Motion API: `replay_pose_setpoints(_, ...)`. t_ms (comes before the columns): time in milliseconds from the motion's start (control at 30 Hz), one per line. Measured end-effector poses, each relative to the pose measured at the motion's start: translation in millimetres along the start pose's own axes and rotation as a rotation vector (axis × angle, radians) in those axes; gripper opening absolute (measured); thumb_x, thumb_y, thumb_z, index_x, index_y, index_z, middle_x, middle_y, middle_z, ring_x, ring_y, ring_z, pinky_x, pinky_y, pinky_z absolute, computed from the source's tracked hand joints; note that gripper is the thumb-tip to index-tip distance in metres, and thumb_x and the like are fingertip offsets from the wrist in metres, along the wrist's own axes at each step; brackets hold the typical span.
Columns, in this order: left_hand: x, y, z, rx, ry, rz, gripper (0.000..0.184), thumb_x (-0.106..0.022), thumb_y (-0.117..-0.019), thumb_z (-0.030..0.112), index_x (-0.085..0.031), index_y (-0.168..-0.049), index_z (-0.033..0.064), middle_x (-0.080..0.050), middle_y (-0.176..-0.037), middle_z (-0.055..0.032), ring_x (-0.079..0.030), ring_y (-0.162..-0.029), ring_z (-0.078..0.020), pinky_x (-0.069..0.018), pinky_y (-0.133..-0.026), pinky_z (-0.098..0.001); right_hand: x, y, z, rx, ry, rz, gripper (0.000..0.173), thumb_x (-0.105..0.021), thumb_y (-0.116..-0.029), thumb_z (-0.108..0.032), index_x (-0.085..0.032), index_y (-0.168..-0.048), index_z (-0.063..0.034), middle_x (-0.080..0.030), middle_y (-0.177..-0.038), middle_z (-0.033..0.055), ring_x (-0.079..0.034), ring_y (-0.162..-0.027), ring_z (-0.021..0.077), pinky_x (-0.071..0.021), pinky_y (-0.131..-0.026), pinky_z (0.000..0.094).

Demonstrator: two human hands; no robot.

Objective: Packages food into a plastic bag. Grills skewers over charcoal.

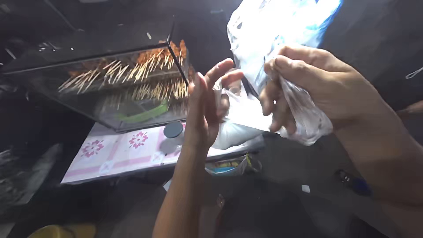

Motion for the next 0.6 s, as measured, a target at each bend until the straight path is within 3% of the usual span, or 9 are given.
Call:
replay_pose_setpoints(67, 2.2, 26.7, 6.3, 0.002, -0.183, -0.051, 0.077, -0.064, -0.0923, 0.063, -0.050, -0.145, 0.0077, -0.068, -0.125, 0.0039, -0.054, -0.067, 0.0042, -0.0436, -0.054, -0.0121, -7.8, -17.1, 9.7, 0.010, 0.035, 0.076, 0.027, -0.029, -0.1136, -0.016, -0.053, -0.105, -0.0070, -0.070, -0.083, 0.0057, -0.072, -0.062, 0.0154, -0.0619, -0.047, 0.0292)
replay_pose_setpoints(100, 2.9, 37.8, 7.3, 0.016, -0.250, -0.055, 0.080, -0.078, -0.0846, 0.053, -0.051, -0.144, 0.0067, -0.068, -0.123, 0.0058, -0.060, -0.074, 0.0044, -0.0492, -0.058, -0.0118, -12.5, -26.4, 15.5, 0.039, 0.029, 0.125, 0.026, -0.031, -0.1136, -0.016, -0.053, -0.105, -0.0062, -0.070, -0.082, 0.0057, -0.072, -0.063, 0.0152, -0.0616, -0.049, 0.0286)
replay_pose_setpoints(167, 0.7, 58.4, 3.3, 0.058, -0.349, -0.008, 0.072, -0.090, -0.0726, 0.023, -0.059, -0.134, 0.0031, -0.073, -0.107, 0.0056, -0.056, -0.068, 0.0049, -0.0448, -0.054, -0.0114, -24.5, -46.5, 26.3, 0.112, -0.038, 0.229, 0.024, -0.030, -0.1136, -0.014, -0.050, -0.104, -0.0062, -0.067, -0.078, 0.0034, -0.069, -0.061, 0.0132, -0.0623, -0.053, 0.0274)
replay_pose_setpoints(233, 1.1, 75.5, -1.7, 0.099, -0.455, 0.073, 0.036, -0.083, -0.0799, 0.003, -0.072, -0.115, 0.0009, -0.076, -0.090, 0.0017, -0.058, -0.062, 0.0015, -0.0465, -0.054, -0.0145, -34.8, -70.0, 38.4, 0.175, -0.089, 0.313, 0.023, -0.032, -0.1135, -0.014, -0.049, -0.101, -0.0058, -0.063, -0.074, 0.0026, -0.063, -0.055, 0.0107, -0.0591, -0.050, 0.0248)
replay_pose_setpoints(300, 8.4, 90.7, -2.5, 0.118, -0.533, 0.179, 0.008, -0.071, -0.0905, 0.000, -0.074, -0.098, 0.0015, -0.073, -0.080, 0.0017, -0.060, -0.061, 0.0004, -0.0510, -0.056, -0.0157, -39.7, -92.1, 54.5, 0.178, -0.144, 0.304, 0.025, -0.030, -0.1141, -0.017, -0.049, -0.104, -0.0044, -0.061, -0.077, 0.0046, -0.064, -0.060, 0.0128, -0.0604, -0.056, 0.0270)
replay_pose_setpoints(433, 28.8, 118.2, 4.6, 0.179, -0.568, 0.481, 0.007, -0.064, -0.0971, 0.004, -0.069, -0.101, 0.0043, -0.070, -0.084, 0.0018, -0.066, -0.074, -0.0050, -0.0577, -0.068, -0.0217, -45.6, -106.0, 95.9, -0.110, -0.170, 0.161, 0.044, -0.029, -0.1120, -0.045, -0.044, -0.136, -0.0117, -0.065, -0.117, 0.0085, -0.069, -0.105, 0.0194, -0.0600, -0.086, 0.0372)
replay_pose_setpoints(467, 33.7, 124.4, 3.3, 0.162, -0.574, 0.561, 0.008, -0.065, -0.0953, 0.002, -0.070, -0.102, 0.0039, -0.071, -0.085, 0.0013, -0.067, -0.074, -0.0055, -0.0585, -0.068, -0.0224, -54.7, -99.8, 108.8, -0.150, -0.080, 0.139, 0.048, -0.041, -0.1084, -0.045, -0.041, -0.146, -0.0135, -0.064, -0.126, 0.0059, -0.066, -0.109, 0.0154, -0.0581, -0.088, 0.0361)
replay_pose_setpoints(533, 42.3, 137.0, -0.3, 0.138, -0.554, 0.669, 0.009, -0.069, -0.0928, 0.000, -0.072, -0.101, 0.0028, -0.072, -0.084, 0.0002, -0.066, -0.071, -0.0053, -0.0573, -0.065, -0.0214, -77.3, -79.1, 137.0, -0.214, -0.022, 0.015, 0.065, -0.068, -0.0944, -0.029, -0.039, -0.152, -0.0174, -0.066, -0.122, 0.0025, -0.068, -0.097, 0.0097, -0.0605, -0.078, 0.0286)
replay_pose_setpoints(600, 52.4, 151.3, -2.7, 0.142, -0.553, 0.696, 0.010, -0.067, -0.0920, -0.002, -0.071, -0.100, 0.0024, -0.071, -0.084, 0.0007, -0.066, -0.073, -0.0050, -0.0574, -0.067, -0.0211, -87.8, -72.9, 159.2, -0.339, -0.159, -0.052, 0.054, -0.073, -0.0918, -0.008, -0.052, -0.142, -0.0113, -0.071, -0.107, 0.0055, -0.071, -0.083, 0.0114, -0.0618, -0.071, 0.0278)
Point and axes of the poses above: each hand's wrist, its own y-axis away from the middle knuckle, its own x-axis out of the back of the hand, z = x × y, the point moved 1 cm from there along -y, towards the middle knuckle
